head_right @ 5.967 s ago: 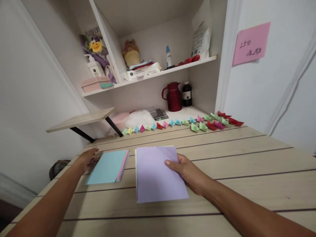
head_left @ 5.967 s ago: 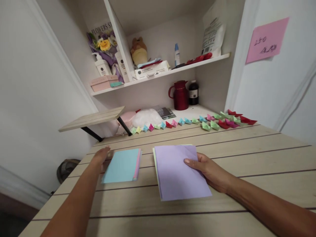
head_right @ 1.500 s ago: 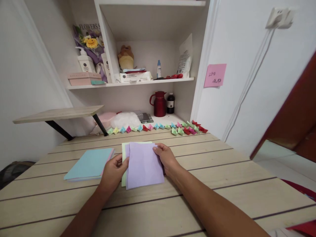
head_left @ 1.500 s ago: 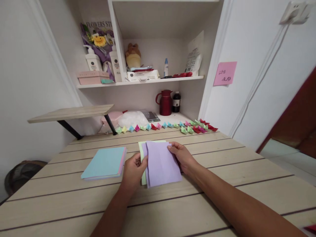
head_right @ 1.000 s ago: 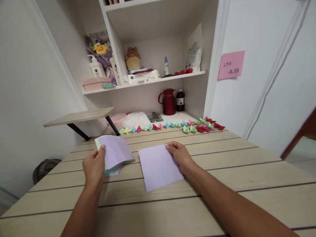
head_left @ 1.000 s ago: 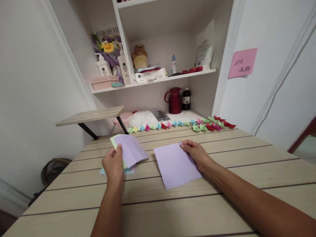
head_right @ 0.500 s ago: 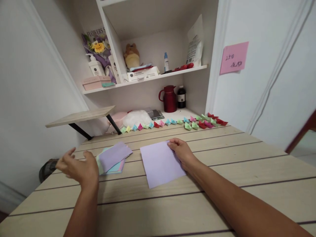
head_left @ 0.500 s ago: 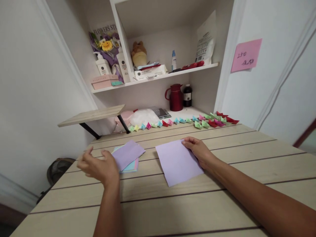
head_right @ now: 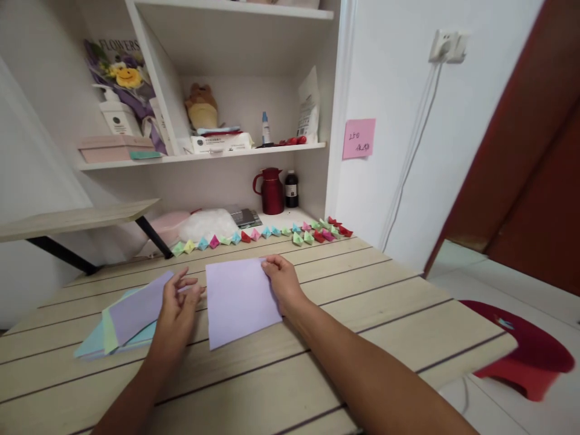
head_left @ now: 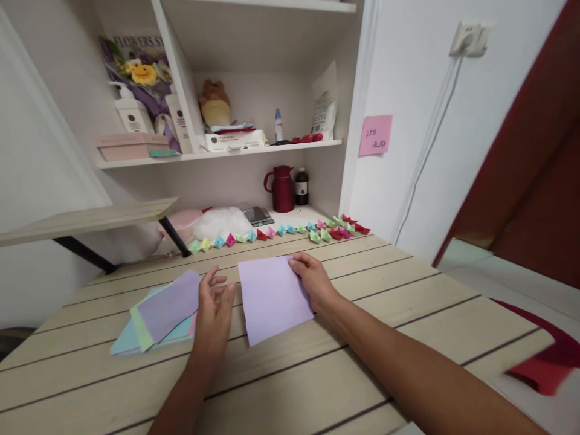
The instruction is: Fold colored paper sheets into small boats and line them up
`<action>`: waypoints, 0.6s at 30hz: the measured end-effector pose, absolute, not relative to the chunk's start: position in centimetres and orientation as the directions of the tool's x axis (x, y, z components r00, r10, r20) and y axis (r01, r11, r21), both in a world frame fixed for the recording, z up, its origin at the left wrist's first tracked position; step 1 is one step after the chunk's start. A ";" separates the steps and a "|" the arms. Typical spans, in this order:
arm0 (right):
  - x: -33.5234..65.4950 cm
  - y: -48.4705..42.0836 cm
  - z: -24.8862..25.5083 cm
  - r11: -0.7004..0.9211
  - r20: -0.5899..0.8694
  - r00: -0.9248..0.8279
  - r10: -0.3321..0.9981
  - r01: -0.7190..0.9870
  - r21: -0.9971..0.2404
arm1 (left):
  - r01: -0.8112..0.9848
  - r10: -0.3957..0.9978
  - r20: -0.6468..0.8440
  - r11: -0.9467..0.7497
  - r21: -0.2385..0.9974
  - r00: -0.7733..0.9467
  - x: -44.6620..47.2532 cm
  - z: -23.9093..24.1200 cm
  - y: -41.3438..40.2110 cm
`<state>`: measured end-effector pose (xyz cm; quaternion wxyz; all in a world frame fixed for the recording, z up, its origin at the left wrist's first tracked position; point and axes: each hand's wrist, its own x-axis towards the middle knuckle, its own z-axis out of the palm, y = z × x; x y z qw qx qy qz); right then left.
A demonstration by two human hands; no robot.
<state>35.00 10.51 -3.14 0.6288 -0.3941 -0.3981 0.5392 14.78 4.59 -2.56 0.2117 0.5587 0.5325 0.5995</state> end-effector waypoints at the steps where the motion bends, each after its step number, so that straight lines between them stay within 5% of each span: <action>1: 35.0 10.4 -3.0 0.116 0.083 0.104 0.991 -0.372 -0.921 | 0.290 0.878 0.409 -0.335 0.896 -0.248 14.6 -2.5 4.6; 11: 34.8 9.5 -2.2 0.157 0.147 0.056 0.988 -0.399 -0.903 | 0.206 0.965 0.261 -0.256 0.944 0.003 16.3 -2.9 3.9; 15: 35.1 9.1 -1.8 0.026 0.060 -0.097 0.994 -0.322 -0.947 | 0.304 0.927 0.355 -0.305 0.903 -0.123 16.2 -3.1 4.2; 18: 35.4 8.9 -1.6 -0.023 0.038 -0.193 0.980 -0.301 -0.953 | 0.204 0.905 0.343 -0.297 0.933 -0.251 15.6 -2.6 4.3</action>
